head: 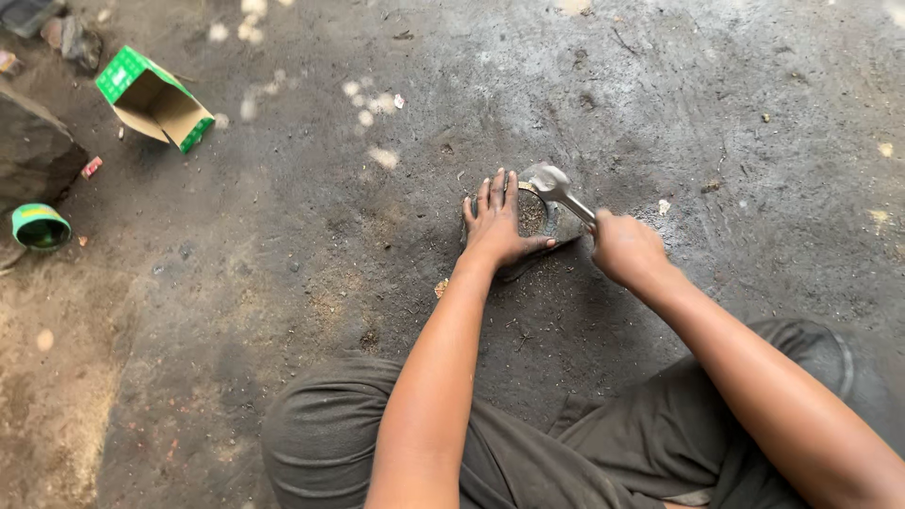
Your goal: The person uses a wrench to scrape debris and dirt off a metal ring component by hand while sitting on the ground.
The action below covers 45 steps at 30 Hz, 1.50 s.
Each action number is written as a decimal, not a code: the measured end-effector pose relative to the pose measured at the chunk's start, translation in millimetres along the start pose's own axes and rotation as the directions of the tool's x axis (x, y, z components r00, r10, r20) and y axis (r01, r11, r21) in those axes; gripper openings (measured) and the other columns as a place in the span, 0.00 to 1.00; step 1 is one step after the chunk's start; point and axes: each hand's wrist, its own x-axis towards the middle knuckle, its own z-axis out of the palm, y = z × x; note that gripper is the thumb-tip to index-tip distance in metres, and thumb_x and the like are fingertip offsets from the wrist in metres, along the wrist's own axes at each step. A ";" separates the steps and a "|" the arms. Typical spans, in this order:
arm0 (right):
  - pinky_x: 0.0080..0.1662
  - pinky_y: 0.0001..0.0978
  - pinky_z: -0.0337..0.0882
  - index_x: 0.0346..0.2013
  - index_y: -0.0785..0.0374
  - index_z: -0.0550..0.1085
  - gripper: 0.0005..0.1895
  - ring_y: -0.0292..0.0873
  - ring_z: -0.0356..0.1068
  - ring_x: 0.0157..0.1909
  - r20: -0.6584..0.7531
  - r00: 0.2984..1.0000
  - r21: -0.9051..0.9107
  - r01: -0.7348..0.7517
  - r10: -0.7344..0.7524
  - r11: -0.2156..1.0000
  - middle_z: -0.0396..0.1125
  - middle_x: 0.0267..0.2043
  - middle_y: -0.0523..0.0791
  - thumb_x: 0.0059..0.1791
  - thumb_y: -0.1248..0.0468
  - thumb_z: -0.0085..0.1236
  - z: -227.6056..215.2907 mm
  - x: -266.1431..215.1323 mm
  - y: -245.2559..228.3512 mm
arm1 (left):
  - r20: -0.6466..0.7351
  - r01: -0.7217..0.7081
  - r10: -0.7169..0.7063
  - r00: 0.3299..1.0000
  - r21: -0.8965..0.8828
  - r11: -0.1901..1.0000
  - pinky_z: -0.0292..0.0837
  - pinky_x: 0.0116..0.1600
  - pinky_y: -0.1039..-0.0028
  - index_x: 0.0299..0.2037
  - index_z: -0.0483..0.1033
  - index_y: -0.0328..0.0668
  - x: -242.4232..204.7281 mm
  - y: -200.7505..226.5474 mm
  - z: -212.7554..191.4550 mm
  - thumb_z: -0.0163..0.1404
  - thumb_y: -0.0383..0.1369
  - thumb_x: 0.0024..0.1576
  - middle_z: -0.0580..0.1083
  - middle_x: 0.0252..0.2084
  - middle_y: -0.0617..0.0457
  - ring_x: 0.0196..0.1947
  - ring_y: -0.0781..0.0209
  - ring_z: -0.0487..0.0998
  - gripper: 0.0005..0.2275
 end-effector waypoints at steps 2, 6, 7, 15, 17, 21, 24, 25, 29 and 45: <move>0.32 0.54 0.68 0.36 0.66 0.70 0.12 0.62 0.71 0.31 0.011 1.000 0.019 0.018 -0.018 1.000 0.71 0.28 0.58 0.55 0.59 0.49 -4.3 1.4 2.6 | -0.024 -0.005 0.005 1.000 -0.029 1.000 0.25 0.75 0.41 0.77 0.31 0.48 -3.9 -1.1 0.1 0.64 0.65 0.35 0.34 0.81 0.49 0.79 0.45 0.30 0.66; 0.33 0.57 0.74 0.41 0.68 0.68 0.17 0.62 0.75 0.31 0.066 0.989 0.249 -0.143 0.130 0.958 0.72 0.30 0.59 0.61 0.56 0.40 -29.7 9.0 1.0 | -0.033 -0.007 0.007 0.999 -0.006 1.000 0.26 0.75 0.41 0.77 0.30 0.48 3.9 -1.0 -0.4 0.64 0.65 0.35 0.35 0.81 0.50 0.79 0.46 0.31 0.66; 0.34 0.57 0.73 0.43 0.67 0.68 0.16 0.62 0.75 0.30 -0.007 0.992 0.323 -0.114 0.123 0.939 0.72 0.30 0.60 0.61 0.56 0.40 -27.3 1.8 2.5 | -0.007 0.006 -0.006 1.000 -0.005 1.000 0.25 0.75 0.41 0.77 0.29 0.48 0.1 -1.5 3.9 0.63 0.66 0.35 0.34 0.81 0.50 0.79 0.46 0.31 0.66; 0.37 0.59 0.72 0.43 0.65 0.69 0.14 0.64 0.74 0.35 0.043 0.996 0.101 -0.080 0.076 0.992 0.73 0.33 0.59 0.57 0.55 0.45 -21.0 0.4 -15.8 | -0.008 -0.003 0.003 1.000 0.023 1.000 0.24 0.74 0.41 0.77 0.30 0.47 2.3 1.1 -3.1 0.62 0.67 0.36 0.34 0.81 0.49 0.79 0.47 0.30 0.66; 0.40 0.60 0.73 0.46 0.65 0.69 0.16 0.64 0.75 0.36 -0.052 0.988 0.327 -0.122 0.146 0.937 0.73 0.35 0.60 0.59 0.54 0.42 -33.1 0.0 -9.8 | 0.017 0.007 -0.007 1.000 0.014 1.000 0.24 0.75 0.41 0.77 0.30 0.47 0.5 1.8 2.0 0.62 0.67 0.35 0.34 0.81 0.49 0.79 0.47 0.30 0.66; 0.37 0.56 0.74 0.44 0.66 0.69 0.14 0.62 0.76 0.34 -0.078 0.991 0.289 -0.080 0.107 0.954 0.73 0.34 0.59 0.58 0.58 0.42 -4.5 -6.6 2.6 | -0.011 -0.014 0.014 1.000 -0.026 1.000 0.23 0.75 0.41 0.77 0.30 0.46 4.1 -2.0 2.8 0.63 0.67 0.35 0.34 0.80 0.50 0.79 0.47 0.30 0.66; 0.40 0.58 0.71 0.41 0.65 0.71 0.10 0.65 0.74 0.37 0.000 0.998 0.074 -0.070 0.070 0.995 0.72 0.34 0.61 0.53 0.61 0.51 6.9 3.5 6.5 | -0.054 -0.028 0.028 0.998 0.001 1.000 0.25 0.75 0.40 0.77 0.31 0.46 2.2 -4.2 5.4 0.63 0.66 0.36 0.34 0.81 0.49 0.79 0.45 0.31 0.66; 0.40 0.58 0.71 0.41 0.65 0.71 0.08 0.65 0.74 0.37 -0.028 0.994 0.146 -0.101 0.107 0.984 0.72 0.34 0.62 0.52 0.64 0.50 -1.2 6.9 8.9 | -0.038 -0.036 0.036 0.999 0.002 0.999 0.24 0.74 0.40 0.77 0.31 0.46 7.5 -2.3 3.6 0.63 0.66 0.35 0.34 0.81 0.49 0.79 0.45 0.30 0.66; 0.42 0.57 0.71 0.42 0.69 0.68 0.13 0.65 0.75 0.38 -0.255 0.954 0.554 0.014 0.154 0.832 0.73 0.35 0.61 0.59 0.61 0.42 -27.1 6.1 10.5 | -0.010 -0.014 0.014 1.000 -0.008 1.000 0.24 0.74 0.40 0.77 0.31 0.45 3.2 -5.9 6.1 0.64 0.65 0.35 0.36 0.80 0.48 0.79 0.45 0.31 0.66; 0.35 0.56 0.71 0.41 0.66 0.70 0.15 0.61 0.74 0.34 0.204 0.970 0.055 -0.146 0.132 0.988 0.71 0.30 0.58 0.55 0.55 0.46 -19.2 -7.1 -17.2 | -0.085 -0.038 0.037 0.996 -0.015 0.999 0.23 0.75 0.41 0.77 0.37 0.47 4.0 -5.6 7.5 0.63 0.67 0.35 0.39 0.80 0.49 0.79 0.45 0.32 0.64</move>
